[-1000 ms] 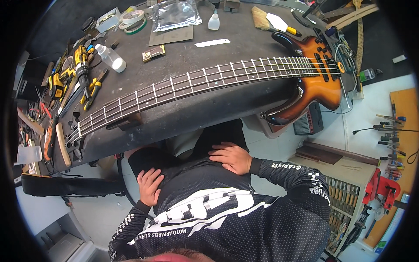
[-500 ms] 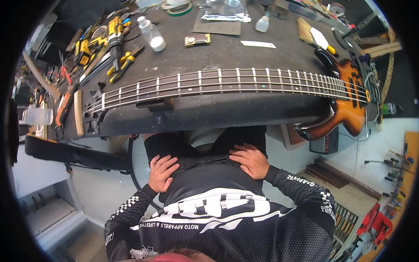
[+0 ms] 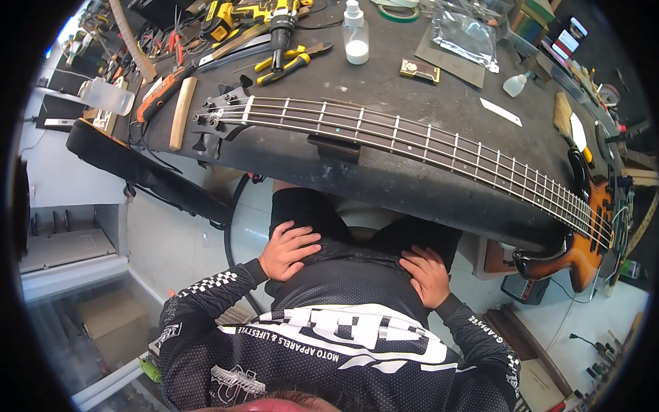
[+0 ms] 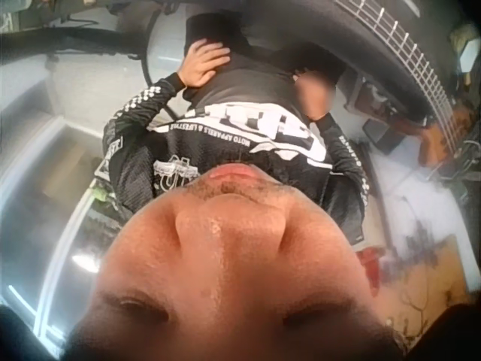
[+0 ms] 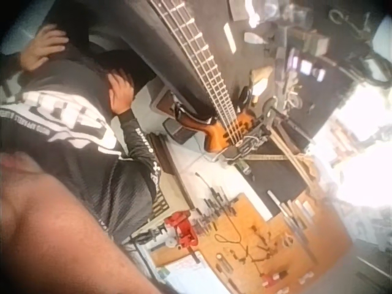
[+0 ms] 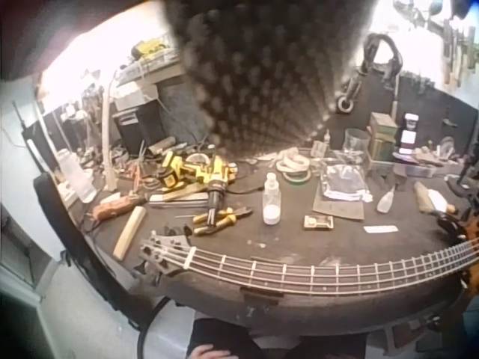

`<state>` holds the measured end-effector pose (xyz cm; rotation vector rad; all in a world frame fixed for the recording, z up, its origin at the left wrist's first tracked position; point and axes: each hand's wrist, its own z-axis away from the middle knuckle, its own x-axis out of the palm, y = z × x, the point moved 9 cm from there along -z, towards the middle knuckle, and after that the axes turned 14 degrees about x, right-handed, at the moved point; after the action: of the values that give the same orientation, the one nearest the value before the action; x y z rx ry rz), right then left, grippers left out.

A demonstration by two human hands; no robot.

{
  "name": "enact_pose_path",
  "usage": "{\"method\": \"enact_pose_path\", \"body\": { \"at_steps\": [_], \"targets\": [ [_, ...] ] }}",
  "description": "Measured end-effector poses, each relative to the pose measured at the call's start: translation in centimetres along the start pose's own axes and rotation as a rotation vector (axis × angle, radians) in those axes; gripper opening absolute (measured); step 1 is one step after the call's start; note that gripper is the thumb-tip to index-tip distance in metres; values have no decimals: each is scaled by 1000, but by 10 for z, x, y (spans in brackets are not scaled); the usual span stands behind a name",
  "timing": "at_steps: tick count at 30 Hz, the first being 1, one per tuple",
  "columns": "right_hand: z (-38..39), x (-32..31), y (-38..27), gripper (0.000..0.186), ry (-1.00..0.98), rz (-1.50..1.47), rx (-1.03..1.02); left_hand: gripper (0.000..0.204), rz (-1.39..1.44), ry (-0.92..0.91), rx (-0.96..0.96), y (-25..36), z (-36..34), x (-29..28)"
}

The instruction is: The person uses a drill to work on the headstock of a bass guitar, then presses and fits a new nut into the groove at the top of the neck, followed by pressing the strings into place and plucking them to test the fit.

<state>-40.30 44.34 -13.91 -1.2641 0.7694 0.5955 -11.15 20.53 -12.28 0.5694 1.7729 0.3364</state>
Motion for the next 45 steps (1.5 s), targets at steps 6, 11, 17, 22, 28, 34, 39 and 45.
{"method": "enact_pose_path", "body": {
  "at_steps": [6,11,17,22,28,34,39,45],
  "targets": [
    [-2,-2,-3,61,-3,22,-20,63,24,15,0,-2,1,0],
    [-2,-2,-4,61,-5,20,-18,62,24,41,5,-2,1,-1],
    [-1,-1,-4,62,-1,20,-17,60,20,38,9,-2,3,-1],
    [-3,-1,-7,64,-1,6,-17,60,17,50,6,-1,4,-1],
    [-6,-1,-3,62,7,30,-14,60,20,56,11,-2,2,-3],
    [-4,-1,1,67,-101,7,34,65,24,3,-16,-4,-5,-5],
    [-2,2,-5,68,-61,27,-35,59,-3,18,-16,-1,5,0],
    [6,3,-1,67,-14,-2,-36,54,-9,4,-8,0,-2,1]
  ]
}}
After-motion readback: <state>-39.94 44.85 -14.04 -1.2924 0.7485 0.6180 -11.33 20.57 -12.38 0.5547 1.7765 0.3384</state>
